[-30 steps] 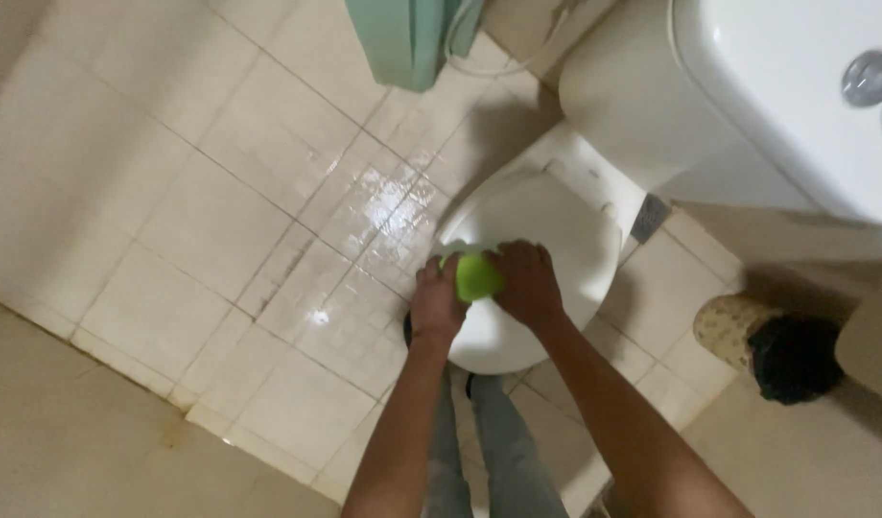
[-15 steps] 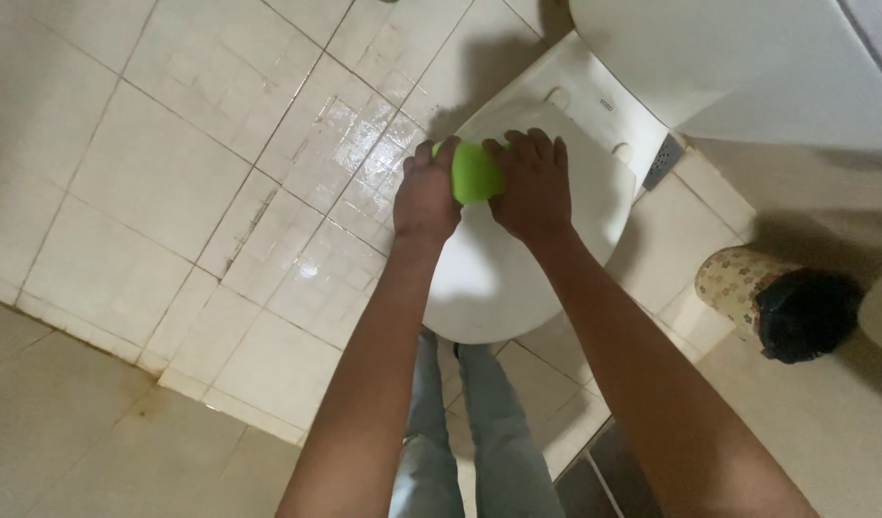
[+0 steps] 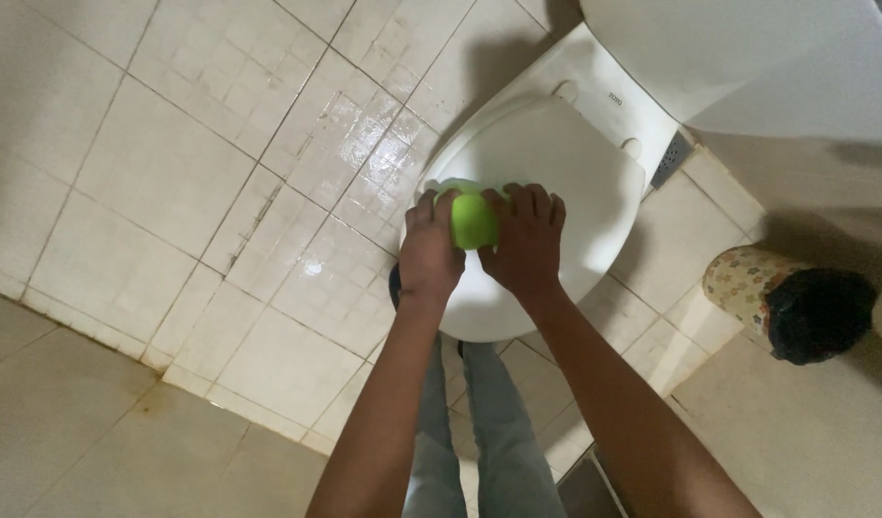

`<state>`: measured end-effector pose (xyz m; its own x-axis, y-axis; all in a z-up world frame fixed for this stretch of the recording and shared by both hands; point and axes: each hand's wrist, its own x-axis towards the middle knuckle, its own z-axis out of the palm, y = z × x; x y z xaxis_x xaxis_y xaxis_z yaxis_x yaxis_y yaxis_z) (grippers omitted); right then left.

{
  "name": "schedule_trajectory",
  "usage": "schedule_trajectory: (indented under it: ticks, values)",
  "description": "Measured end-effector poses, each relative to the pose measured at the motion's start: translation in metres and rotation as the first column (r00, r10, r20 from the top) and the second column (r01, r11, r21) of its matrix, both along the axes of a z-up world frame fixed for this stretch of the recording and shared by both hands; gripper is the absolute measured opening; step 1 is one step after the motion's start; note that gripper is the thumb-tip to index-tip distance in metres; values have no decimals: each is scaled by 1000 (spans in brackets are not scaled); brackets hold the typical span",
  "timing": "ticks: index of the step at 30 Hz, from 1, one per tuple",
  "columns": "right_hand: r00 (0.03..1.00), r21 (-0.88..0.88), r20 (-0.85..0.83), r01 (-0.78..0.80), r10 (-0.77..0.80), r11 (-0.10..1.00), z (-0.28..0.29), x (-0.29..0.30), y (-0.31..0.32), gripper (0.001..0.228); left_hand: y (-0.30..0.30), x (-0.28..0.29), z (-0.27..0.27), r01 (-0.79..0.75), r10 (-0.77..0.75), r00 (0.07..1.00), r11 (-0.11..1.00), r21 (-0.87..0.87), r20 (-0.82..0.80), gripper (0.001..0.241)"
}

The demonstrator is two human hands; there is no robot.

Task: The person uses a green sponge to wipe the toilet seat and lid. They then open the toilet lid and use a handheld bidet sprayer to rinse the toilet bowl. Finally, they use the sponge to wipe the rim of the toilet bowl.

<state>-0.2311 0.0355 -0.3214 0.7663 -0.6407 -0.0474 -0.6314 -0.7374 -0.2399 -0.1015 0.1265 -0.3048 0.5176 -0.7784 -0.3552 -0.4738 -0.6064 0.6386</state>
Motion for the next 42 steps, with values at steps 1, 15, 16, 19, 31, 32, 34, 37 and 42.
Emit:
schedule_trajectory:
  ticks: [1,15,16,19,31,32,34,37,42]
  values:
    - [1000,-40,3,1,-1,999,-2,-2,3,71,0,-2,0,1,-1,1000,1000,8,8,84]
    - [994,-213,6,-102,105,972,-5,1,-29,73,-36,4,-19,114,-144,978,975,188,151,83]
    - [996,-185,-28,-94,90,978,-4,2,-36,74,-41,6,-23,127,-156,973,977,171,170,83]
    - [995,-170,-66,-84,74,982,-3,7,-57,78,-62,16,-19,155,-182,965,977,148,190,87]
    - [997,-145,8,-69,71,987,5,7,-57,72,-63,9,-21,131,-165,969,974,187,181,99]
    - [997,-137,39,-65,71,988,5,6,-52,69,-58,8,-24,123,-155,971,976,181,180,96]
    - [997,-129,33,-62,66,990,5,5,-48,69,-54,6,-21,119,-152,972,976,182,178,94]
    - [997,-126,42,-66,72,990,2,1,-44,68,-52,3,-17,111,-144,975,975,194,166,92]
    - [997,-146,14,-78,80,986,-4,-1,-49,66,-57,1,-25,103,-138,976,974,203,168,92]
